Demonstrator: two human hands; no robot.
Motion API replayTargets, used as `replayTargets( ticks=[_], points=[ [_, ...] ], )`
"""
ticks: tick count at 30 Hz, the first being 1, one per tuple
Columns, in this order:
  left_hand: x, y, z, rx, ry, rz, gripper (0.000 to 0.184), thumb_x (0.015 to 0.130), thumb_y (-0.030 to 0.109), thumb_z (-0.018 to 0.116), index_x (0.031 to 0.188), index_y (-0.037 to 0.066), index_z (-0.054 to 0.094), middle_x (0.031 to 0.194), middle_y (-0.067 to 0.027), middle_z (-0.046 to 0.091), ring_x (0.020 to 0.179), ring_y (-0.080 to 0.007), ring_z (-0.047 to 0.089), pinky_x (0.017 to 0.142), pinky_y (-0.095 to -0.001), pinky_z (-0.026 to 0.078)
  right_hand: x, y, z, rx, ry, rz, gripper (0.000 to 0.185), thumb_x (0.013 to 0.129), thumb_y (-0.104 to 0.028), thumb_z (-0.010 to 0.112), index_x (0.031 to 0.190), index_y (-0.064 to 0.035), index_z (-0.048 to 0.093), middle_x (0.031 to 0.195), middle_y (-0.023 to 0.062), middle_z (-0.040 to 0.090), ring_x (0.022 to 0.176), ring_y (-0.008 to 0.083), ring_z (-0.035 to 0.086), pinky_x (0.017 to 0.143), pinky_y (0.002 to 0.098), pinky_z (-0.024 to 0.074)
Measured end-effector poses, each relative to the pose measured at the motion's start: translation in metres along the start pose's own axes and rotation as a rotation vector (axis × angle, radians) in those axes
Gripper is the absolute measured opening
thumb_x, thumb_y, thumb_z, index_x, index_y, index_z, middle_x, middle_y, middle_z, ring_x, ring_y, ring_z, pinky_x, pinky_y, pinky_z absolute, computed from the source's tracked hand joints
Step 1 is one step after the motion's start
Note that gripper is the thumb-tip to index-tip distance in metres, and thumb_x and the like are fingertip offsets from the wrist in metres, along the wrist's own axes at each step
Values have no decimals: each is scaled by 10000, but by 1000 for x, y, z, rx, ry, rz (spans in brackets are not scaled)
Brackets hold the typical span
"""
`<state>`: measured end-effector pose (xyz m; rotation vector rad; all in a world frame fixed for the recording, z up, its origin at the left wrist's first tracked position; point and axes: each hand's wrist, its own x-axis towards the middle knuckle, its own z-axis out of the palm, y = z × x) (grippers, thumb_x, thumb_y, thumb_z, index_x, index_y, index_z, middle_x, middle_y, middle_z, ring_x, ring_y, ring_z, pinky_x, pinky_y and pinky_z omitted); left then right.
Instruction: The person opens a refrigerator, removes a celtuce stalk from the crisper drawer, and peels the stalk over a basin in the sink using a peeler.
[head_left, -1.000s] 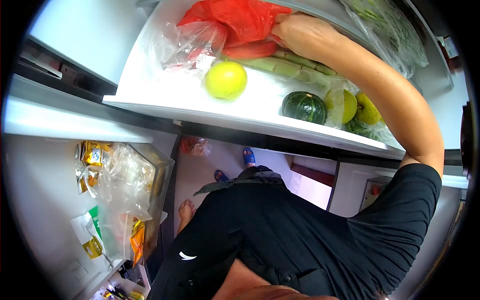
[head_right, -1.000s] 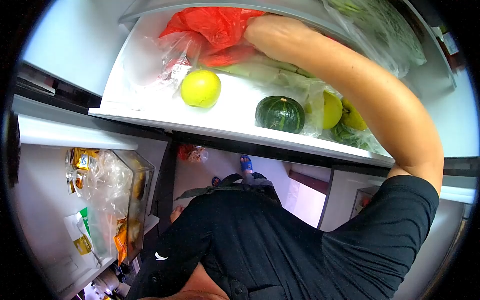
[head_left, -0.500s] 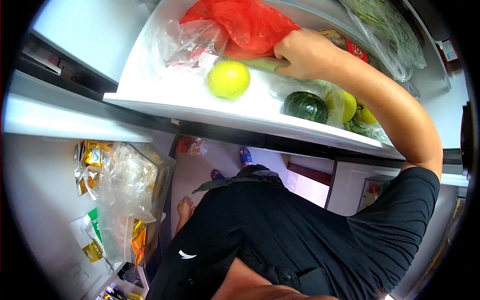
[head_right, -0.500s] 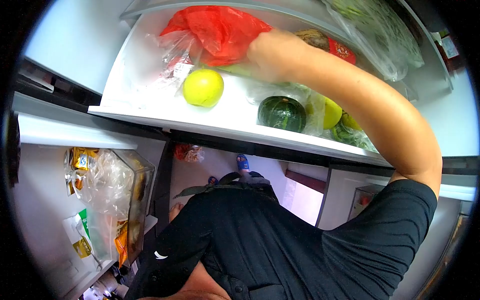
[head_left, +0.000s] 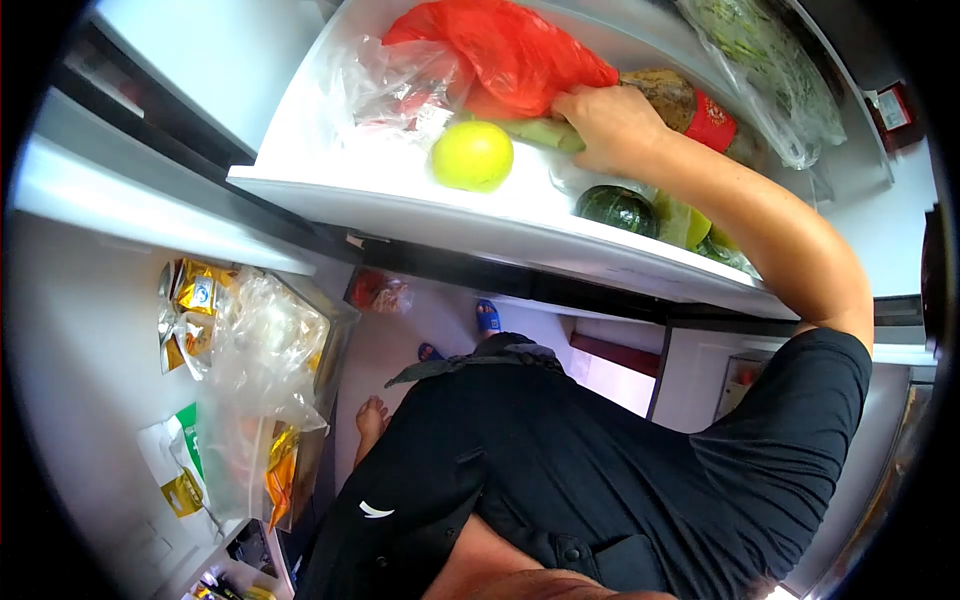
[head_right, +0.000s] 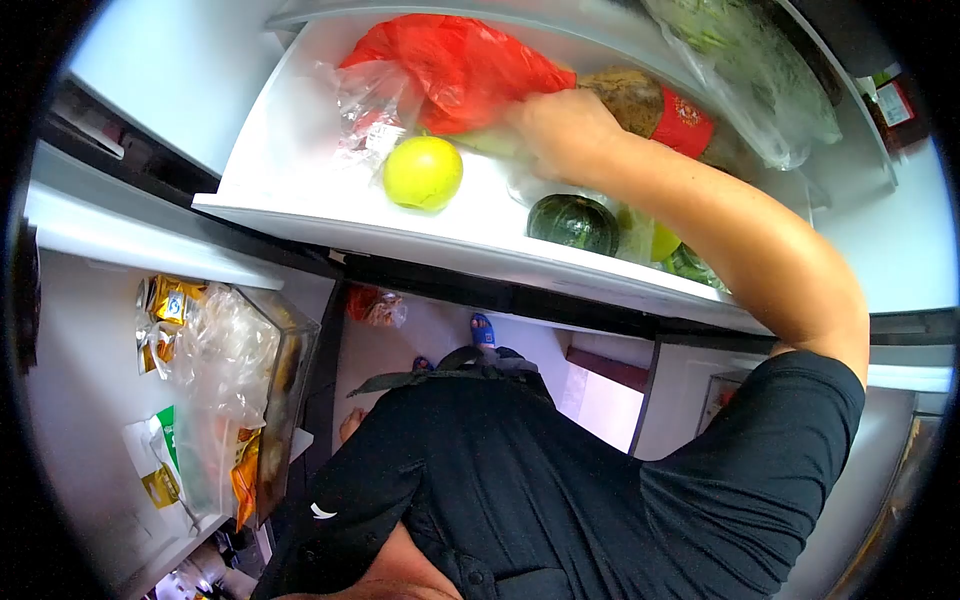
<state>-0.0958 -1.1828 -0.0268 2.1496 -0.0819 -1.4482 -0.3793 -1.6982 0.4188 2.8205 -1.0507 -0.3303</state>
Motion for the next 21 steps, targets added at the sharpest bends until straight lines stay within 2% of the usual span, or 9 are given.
replayTargets(
  ticks=[9,11,13,17,18,19,20,21],
  points=[
    [-9,4,0,12,51,71,532,1052,343,520,1471,18,481,1497,-189,498,1363,-388,481,1057,-513,456,-1,-10,-21,36,-99,109,457,666,-280,756,1042,-31,678,879,201,717,869,386,699,790,473,561],
    [-15,15,0,-354,89,-73,546,1051,365,519,1471,19,474,1488,-194,505,1347,-382,499,1047,-510,466,0,-9,-22,49,-91,114,455,673,-283,742,1044,-27,680,868,206,719,867,388,700,799,471,562],
    [-14,12,-1,-348,97,-56,555,1052,369,515,1480,19,463,1489,-197,505,1343,-383,504,1042,-510,470,1,-6,-20,57,-138,72,454,702,-307,718,1044,-10,684,876,224,712,878,397,698,811,482,558],
    [-1,-6,-7,-241,50,14,569,1053,372,513,1493,18,446,1500,-201,496,1345,-389,505,1038,-516,472,0,5,-21,127,-81,87,452,730,-337,694,1027,3,689,868,241,703,858,402,694,812,485,549],
    [-1,-6,-7,-206,32,33,571,1052,371,514,1495,17,444,1504,-202,493,1347,-390,503,1038,-518,471,-1,8,-30,221,-75,117,451,737,-344,693,1017,10,690,864,247,700,846,404,689,810,485,543],
    [-12,6,-4,-303,69,-7,571,1052,369,514,1495,15,445,1508,-203,489,1350,-393,500,1037,-521,470,-2,11,-38,314,-68,148,452,744,-350,691,1006,17,691,860,252,697,834,407,684,807,485,538],
    [-20,16,-2,-400,105,-46,572,1051,367,515,1495,13,445,1513,-204,485,1354,-396,497,1036,-523,470,-4,15,-44,323,-34,182,466,770,-368,709,1020,26,693,857,250,697,823,385,684,800,468,535],
    [-20,16,-3,-400,104,-44,572,1051,367,515,1495,13,445,1513,-204,485,1354,-396,497,1036,-523,470,-6,16,-54,404,-89,196,507,801,-422,740,1046,20,702,851,224,706,811,325,694,781,433,541]
  ],
)
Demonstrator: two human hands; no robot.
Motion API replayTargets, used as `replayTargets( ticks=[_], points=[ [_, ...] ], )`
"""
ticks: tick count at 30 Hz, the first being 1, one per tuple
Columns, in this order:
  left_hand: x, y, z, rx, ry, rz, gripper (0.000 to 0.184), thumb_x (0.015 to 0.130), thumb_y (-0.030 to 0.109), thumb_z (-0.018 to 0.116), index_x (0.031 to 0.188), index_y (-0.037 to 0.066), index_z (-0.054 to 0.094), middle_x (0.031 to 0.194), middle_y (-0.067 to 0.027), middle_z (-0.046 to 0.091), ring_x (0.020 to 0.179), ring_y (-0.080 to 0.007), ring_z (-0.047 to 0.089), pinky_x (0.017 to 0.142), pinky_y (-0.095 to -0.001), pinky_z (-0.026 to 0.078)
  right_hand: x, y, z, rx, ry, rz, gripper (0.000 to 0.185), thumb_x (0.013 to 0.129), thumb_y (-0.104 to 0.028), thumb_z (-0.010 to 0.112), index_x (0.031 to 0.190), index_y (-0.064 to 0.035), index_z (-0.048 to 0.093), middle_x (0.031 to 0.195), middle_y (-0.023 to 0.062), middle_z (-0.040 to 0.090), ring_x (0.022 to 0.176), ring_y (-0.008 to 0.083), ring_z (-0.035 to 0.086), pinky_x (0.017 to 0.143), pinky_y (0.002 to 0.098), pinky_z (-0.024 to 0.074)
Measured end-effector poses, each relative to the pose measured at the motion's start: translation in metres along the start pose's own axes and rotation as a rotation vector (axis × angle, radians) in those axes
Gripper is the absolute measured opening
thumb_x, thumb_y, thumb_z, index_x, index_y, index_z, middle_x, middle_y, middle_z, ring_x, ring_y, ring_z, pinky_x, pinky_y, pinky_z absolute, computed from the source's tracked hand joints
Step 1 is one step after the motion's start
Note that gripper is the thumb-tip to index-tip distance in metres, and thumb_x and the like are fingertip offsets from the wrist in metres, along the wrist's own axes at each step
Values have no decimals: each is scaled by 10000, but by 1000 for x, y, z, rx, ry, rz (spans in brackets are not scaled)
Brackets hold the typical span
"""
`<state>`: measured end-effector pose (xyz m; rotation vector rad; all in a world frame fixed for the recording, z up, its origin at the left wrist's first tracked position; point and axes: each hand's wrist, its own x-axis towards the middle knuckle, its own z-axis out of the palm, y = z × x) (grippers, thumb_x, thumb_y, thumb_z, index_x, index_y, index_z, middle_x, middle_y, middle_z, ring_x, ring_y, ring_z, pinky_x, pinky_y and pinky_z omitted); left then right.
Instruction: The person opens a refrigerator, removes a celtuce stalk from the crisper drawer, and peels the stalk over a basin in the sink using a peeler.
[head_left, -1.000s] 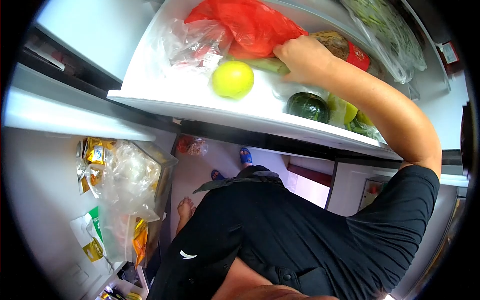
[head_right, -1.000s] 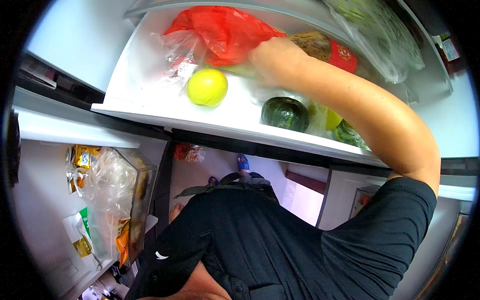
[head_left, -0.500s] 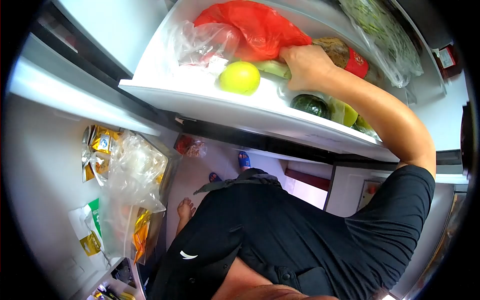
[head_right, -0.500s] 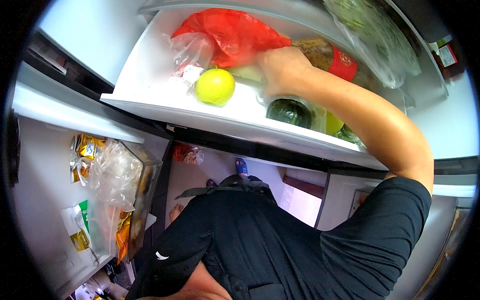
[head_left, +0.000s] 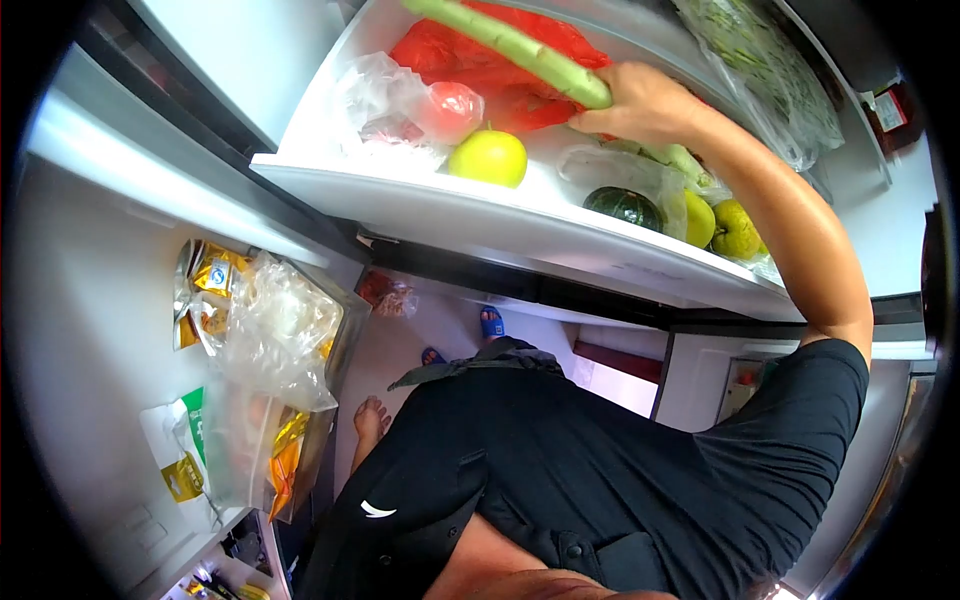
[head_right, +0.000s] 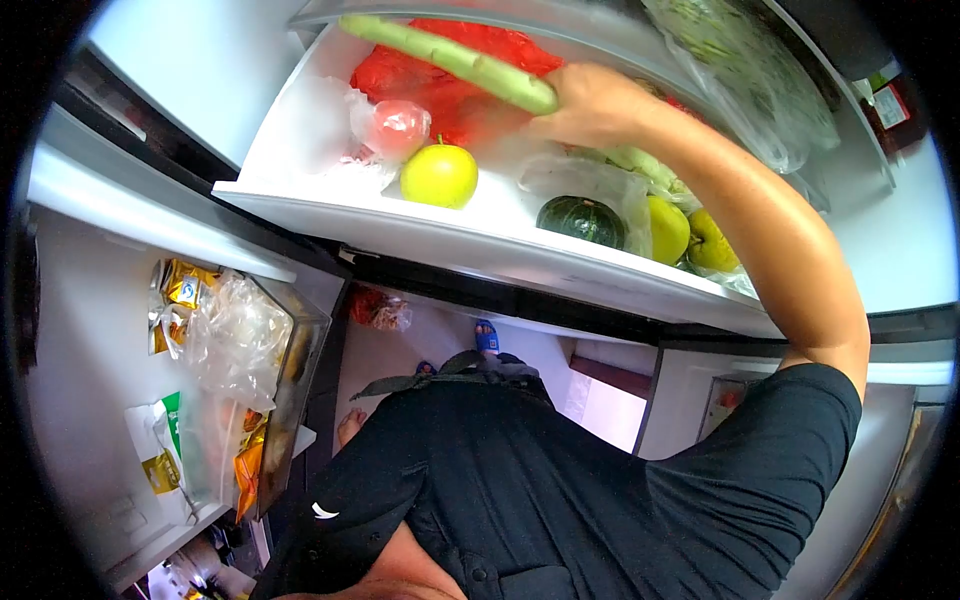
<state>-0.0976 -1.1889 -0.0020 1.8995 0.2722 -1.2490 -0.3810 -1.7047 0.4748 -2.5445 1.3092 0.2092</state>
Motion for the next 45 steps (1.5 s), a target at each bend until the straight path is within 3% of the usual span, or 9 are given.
replayTargets(
  ticks=[9,14,17,21,24,26,29,35,45],
  points=[
    [54,-25,-24,239,-149,153,575,1052,373,512,1504,26,440,1520,-197,480,1366,-405,483,1065,-530,438,-36,-19,-17,80,139,-56,501,842,-467,768,972,16,732,773,117,701,709,207,664,710,363,536],
    [103,-53,-40,-54,-130,-26,570,1052,338,500,1499,-10,431,1499,-210,499,1355,-389,499,1101,-503,414,-61,-23,-37,200,277,-53,408,894,-389,733,887,18,700,719,83,680,654,175,662,636,325,524],
    [103,-54,-43,-39,-124,49,582,1046,313,508,1477,-70,428,1484,-239,504,1343,-377,513,1124,-462,407,-95,-64,-76,175,237,193,365,880,-269,733,1122,-1,684,894,181,716,804,283,682,764,401,533],
    [108,-57,-49,-3,-142,107,599,1044,314,518,1440,-128,438,1475,-262,497,1340,-358,516,1133,-422,413,-105,-35,-104,559,71,47,345,900,-328,752,1022,-16,668,764,67,668,697,168,619,677,354,510],
    [124,-62,-58,-91,-173,223,497,1034,311,530,1347,-74,556,1340,-255,615,1215,-381,612,1027,-446,497,-116,-55,-94,286,355,-3,295,923,-298,728,972,-13,673,747,57,662,687,146,606,664,349,509],
    [127,-52,-68,1253,-23,908,394,1016,308,543,1238,-4,637,1151,-241,696,1049,-430,667,866,-509,538,-123,-60,-103,257,468,-170,296,929,-292,722,972,-1,685,736,59,667,693,153,624,667,345,520],
    [117,-47,-66,1366,48,780,290,992,279,578,1140,47,669,1029,-235,702,936,-475,656,749,-552,518,-136,-84,-113,268,558,-147,305,932,-306,724,963,-3,703,730,60,669,686,145,633,661,333,523],
    [119,-42,-67,1079,7,637,312,999,279,585,1183,37,655,1053,-216,706,959,-427,661,775,-511,518,-163,-112,-115,70,896,-195,447,954,-463,670,892,-26,737,694,42,642,623,127,613,617,302,507],
    [113,-48,-69,556,-152,429,368,1013,279,599,1270,18,628,1103,-178,713,1004,-332,671,828,-428,520,-183,-140,-116,365,1040,-430,379,933,-410,713,881,-35,729,696,36,654,615,118,623,594,288,503]
  ],
)
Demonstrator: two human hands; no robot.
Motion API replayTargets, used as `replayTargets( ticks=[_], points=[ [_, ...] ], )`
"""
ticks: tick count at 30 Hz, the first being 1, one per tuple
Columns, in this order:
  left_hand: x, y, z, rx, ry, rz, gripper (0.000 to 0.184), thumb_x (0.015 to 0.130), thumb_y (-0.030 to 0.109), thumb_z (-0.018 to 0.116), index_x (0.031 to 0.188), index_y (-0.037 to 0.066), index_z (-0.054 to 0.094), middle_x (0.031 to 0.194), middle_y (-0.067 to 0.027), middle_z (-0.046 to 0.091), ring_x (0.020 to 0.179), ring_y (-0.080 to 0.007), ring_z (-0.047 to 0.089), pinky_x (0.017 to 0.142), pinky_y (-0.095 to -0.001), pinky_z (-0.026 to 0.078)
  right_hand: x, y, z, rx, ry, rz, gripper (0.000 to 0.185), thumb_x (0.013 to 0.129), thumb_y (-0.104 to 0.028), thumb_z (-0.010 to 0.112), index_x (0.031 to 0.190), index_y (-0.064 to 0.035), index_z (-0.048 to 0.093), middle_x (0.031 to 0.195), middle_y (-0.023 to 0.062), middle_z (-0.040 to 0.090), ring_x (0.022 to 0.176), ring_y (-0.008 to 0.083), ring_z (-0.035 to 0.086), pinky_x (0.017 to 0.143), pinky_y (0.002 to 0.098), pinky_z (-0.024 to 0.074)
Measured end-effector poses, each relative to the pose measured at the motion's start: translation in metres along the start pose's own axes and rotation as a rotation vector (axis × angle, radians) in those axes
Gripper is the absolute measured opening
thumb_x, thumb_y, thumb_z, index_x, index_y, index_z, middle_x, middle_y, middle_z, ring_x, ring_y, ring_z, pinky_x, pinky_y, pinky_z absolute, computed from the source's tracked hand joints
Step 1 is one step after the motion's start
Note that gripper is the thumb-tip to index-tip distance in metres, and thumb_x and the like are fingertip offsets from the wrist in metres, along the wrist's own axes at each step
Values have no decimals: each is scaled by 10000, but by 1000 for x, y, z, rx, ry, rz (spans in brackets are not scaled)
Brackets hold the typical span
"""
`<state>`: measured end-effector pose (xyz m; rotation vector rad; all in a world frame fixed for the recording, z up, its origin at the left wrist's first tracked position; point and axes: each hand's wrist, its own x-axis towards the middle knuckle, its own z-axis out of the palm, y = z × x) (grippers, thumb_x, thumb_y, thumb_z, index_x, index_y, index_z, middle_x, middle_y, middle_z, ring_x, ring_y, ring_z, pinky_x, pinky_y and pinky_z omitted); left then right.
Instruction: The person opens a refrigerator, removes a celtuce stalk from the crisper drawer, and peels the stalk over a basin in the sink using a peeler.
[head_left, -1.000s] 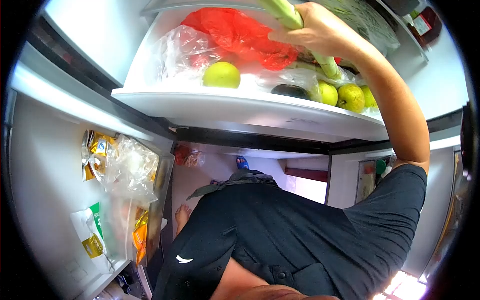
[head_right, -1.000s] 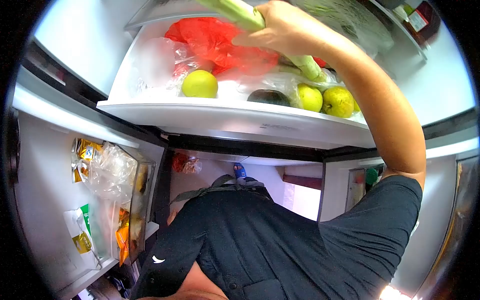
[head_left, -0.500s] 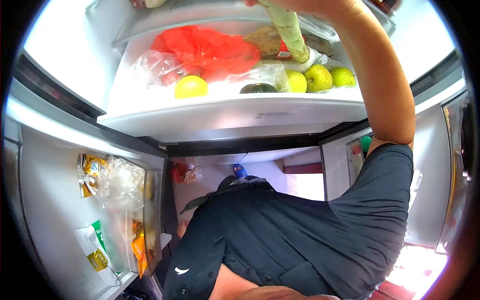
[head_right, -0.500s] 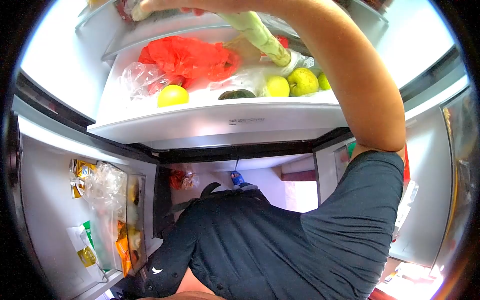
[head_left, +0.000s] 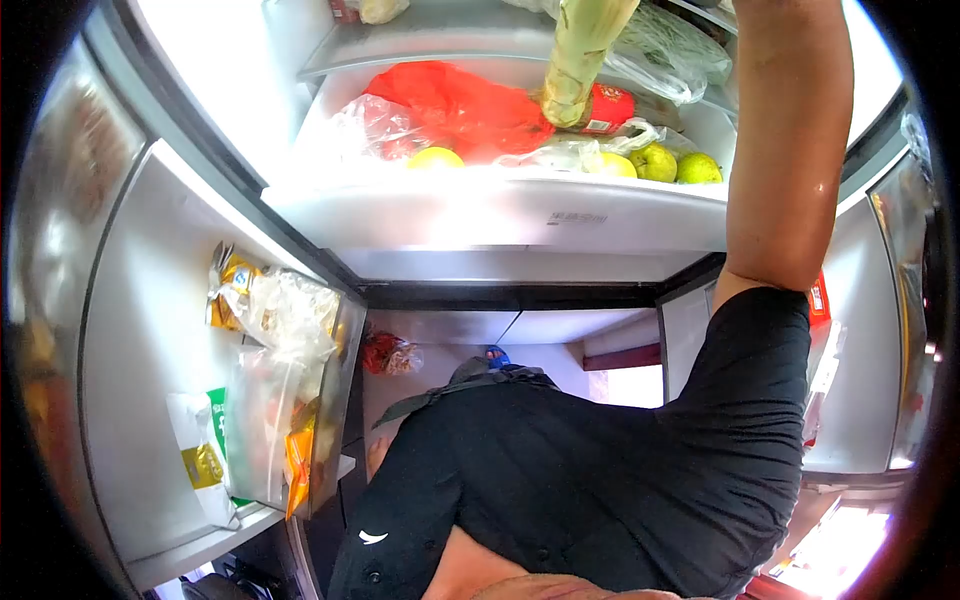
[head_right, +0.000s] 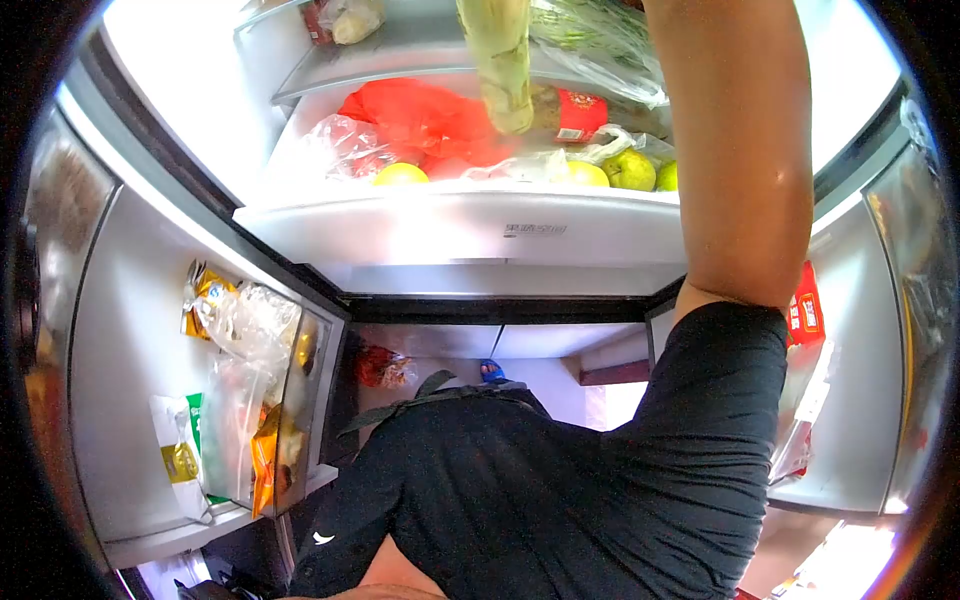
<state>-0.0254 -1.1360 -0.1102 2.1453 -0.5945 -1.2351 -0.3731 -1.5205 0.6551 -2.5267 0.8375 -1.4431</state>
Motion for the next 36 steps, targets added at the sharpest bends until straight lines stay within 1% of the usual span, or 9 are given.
replayTargets(
  ticks=[9,14,16,21,22,28,31,33,36],
  points=[
    [-38,87,3,-281,-205,165,427,1025,279,612,1348,0,604,1148,-144,719,1045,-246,679,876,-353,521,-15,-32,21,733,-89,74,323,913,-362,752,871,-43,721,698,31,665,608,111,631,574,276,499],
    [-109,220,-5,-320,-415,342,474,1070,268,550,1442,-25,521,1387,-164,620,1313,-219,560,1123,-324,388,-51,-50,43,1024,-191,82,296,903,-335,774,866,-47,716,699,28,671,604,107,636,563,269,497],
    [-140,270,-10,-374,-644,622,586,1063,280,562,1540,-11,386,1522,-169,494,1433,-240,441,1192,-366,305,-69,-57,57,1093,-233,98,285,898,-324,782,864,-49,715,699,27,674,602,105,637,558,266,497],
    [-243,375,-8,-460,-514,953,783,1003,253,653,1604,-2,220,1634,-187,310,1526,-267,280,1238,-408,206,-147,-69,111,1118,-382,327,266,863,-300,829,862,-74,688,724,15,670,638,107,642,601,285,515],
    [-250,383,-5,-411,-421,1074,845,976,235,689,1612,0,184,1647,-195,276,1537,-275,252,1243,-413,192,-164,-62,128,1079,-393,175,273,859,-313,834,868,-82,688,735,-3,669,687,112,652,644,293,517],
    [-252,363,18,-62,-48,1085,451,902,53,741,1297,-22,538,1210,-125,628,1149,-207,613,970,-351,498,-228,-63,152,1019,-602,141,352,821,-314,834,1000,-38,710,838,119,720,748,166,690,727,325,538],
    [-261,339,20,-81,-20,1031,399,894,58,752,1251,-12,589,1173,-132,665,1094,-231,642,935,-355,513,-249,-72,151,879,-705,143,415,822,-349,813,1076,-34,721,875,138,726,790,246,715,757,342,548],
    [-267,325,20,-137,-36,996,411,881,98,780,1243,4,613,1192,-147,680,1085,-265,651,934,-372,509,-261,-64,148,717,-463,-68,462,832,-366,790,1152,-42,716,948,130,743,858,294,719,804,358,556],
    [-277,305,4,-209,-76,961,312,906,51,746,1198,5,644,1122,-100,719,1014,-209,686,901,-343,541,-267,-39,129,384,-138,54,466,876,-370,731,1225,-61,707,1216,158,707,1185,344,643,1056,455,466]
  ],
)
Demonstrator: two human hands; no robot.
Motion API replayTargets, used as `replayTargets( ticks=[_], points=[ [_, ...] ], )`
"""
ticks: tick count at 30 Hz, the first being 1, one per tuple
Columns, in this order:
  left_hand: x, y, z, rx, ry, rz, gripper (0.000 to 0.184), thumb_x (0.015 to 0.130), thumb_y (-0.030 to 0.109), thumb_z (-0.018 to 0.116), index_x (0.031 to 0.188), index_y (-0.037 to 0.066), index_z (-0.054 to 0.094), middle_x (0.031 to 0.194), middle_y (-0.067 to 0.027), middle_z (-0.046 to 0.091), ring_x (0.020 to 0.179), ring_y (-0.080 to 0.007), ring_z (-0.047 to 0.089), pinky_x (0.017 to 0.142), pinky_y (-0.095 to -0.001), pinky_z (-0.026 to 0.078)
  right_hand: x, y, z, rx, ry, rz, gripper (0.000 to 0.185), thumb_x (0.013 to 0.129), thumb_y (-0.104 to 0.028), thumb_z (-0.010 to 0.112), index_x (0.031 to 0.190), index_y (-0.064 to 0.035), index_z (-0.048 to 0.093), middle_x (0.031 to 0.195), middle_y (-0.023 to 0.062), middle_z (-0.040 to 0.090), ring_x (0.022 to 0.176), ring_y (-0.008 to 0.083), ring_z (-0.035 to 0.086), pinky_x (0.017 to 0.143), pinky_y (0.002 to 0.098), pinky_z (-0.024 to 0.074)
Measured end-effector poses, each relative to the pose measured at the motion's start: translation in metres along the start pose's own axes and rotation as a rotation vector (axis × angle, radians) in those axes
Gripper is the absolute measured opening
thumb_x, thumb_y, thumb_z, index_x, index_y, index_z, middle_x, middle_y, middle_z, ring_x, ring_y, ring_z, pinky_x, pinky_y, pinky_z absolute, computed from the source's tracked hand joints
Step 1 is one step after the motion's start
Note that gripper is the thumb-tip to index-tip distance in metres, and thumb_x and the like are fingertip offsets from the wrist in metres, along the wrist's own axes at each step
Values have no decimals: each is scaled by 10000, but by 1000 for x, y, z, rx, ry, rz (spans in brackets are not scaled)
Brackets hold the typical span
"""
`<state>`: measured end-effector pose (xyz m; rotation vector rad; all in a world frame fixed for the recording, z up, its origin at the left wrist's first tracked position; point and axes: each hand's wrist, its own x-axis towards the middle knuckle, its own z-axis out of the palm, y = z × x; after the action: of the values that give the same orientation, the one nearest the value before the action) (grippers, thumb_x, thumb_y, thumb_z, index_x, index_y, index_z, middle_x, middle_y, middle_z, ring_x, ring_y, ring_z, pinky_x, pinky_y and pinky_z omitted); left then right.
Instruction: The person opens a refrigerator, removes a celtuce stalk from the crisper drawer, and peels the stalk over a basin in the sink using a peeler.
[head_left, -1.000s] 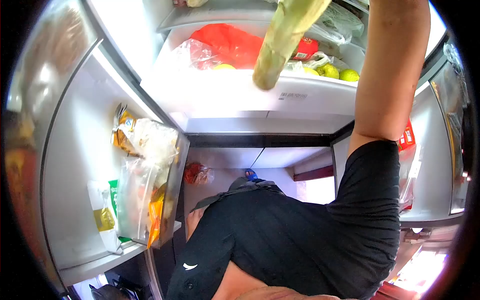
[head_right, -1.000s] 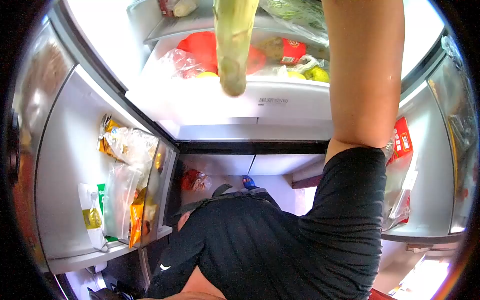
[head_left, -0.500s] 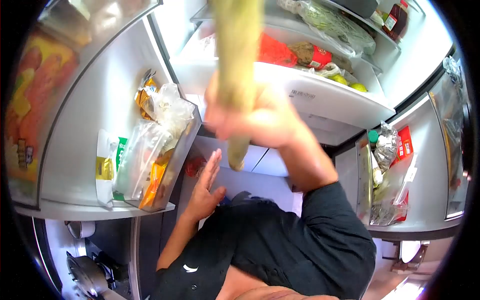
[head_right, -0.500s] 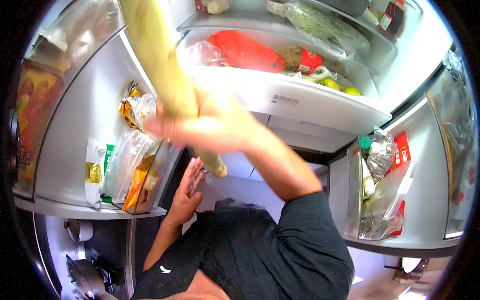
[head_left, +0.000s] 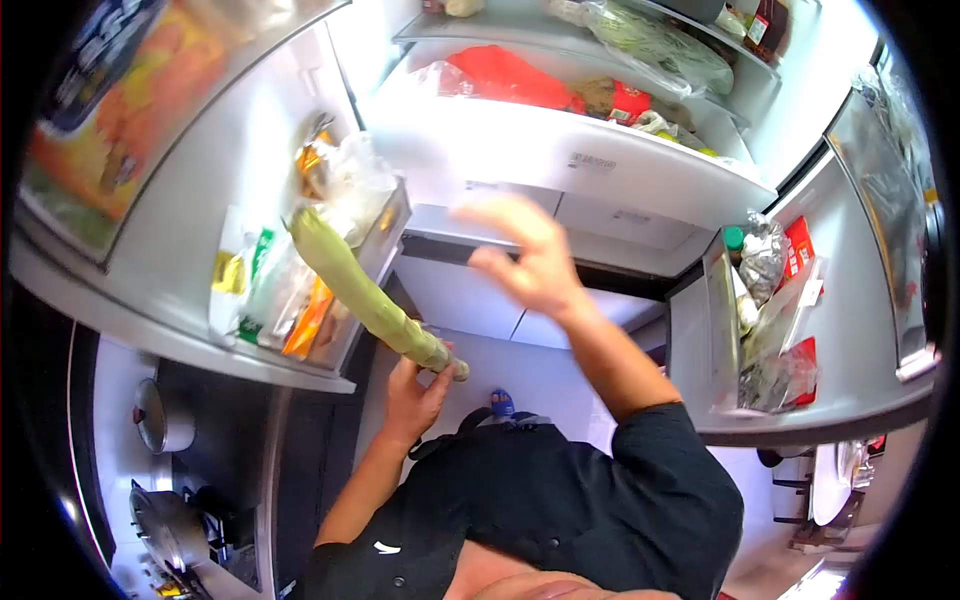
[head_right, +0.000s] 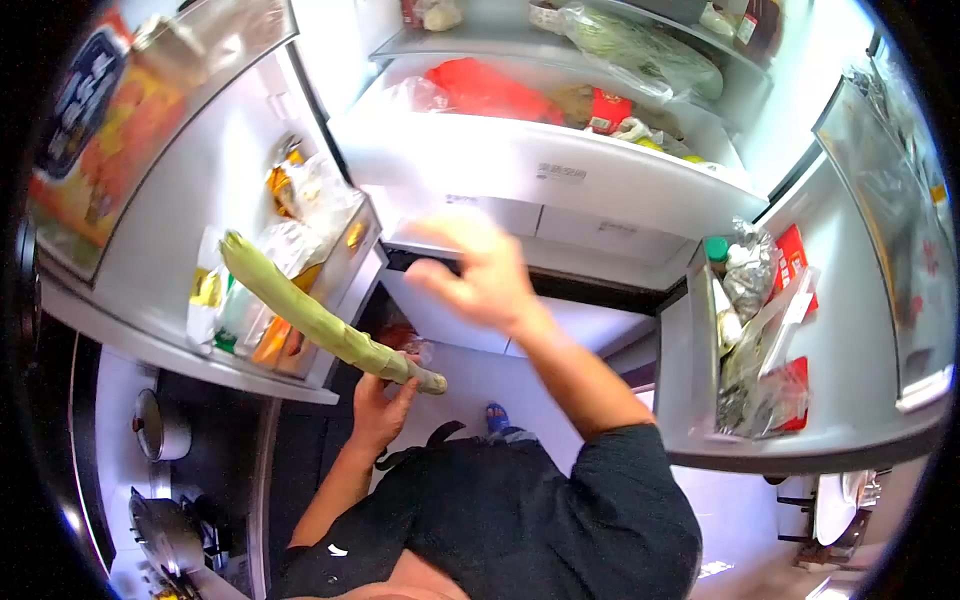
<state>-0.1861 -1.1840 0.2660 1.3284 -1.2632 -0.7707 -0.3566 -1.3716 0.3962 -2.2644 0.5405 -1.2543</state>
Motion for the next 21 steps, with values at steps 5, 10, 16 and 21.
replayTargets(
  ticks=[5,10,16,21],
  points=[
    [-55,-31,-45,-45,23,-44,340,900,64,753,1217,5,647,1152,-108,718,1049,-226,686,946,-346,526,-5,58,-25,-939,194,125,785,858,-437,768,1549,-235,454,1687,157,214,1559,386,169,1192,658,197],
    [-105,-63,-72,34,105,-161,354,889,97,766,1214,3,661,1175,-124,705,1099,-248,669,982,-362,500,0,88,-12,-1080,183,199,816,823,-453,795,1547,-307,448,1710,129,135,1584,346,49,1194,705,111],
    [-163,-84,-88,126,252,-224,322,888,66,745,1195,4,671,1185,-128,703,1097,-247,673,984,-362,497,15,106,-4,-1086,204,232,824,824,-456,793,1554,-330,433,1719,124,87,1586,340,23,1189,722,70],
    [-233,-127,-93,219,565,-255,326,882,65,741,1186,-19,659,1202,-140,683,1155,-268,639,1012,-388,481,36,124,4,-1063,210,219,838,833,-419,792,1569,-312,407,1721,122,65,1586,343,22,1182,736,48]
  ],
)
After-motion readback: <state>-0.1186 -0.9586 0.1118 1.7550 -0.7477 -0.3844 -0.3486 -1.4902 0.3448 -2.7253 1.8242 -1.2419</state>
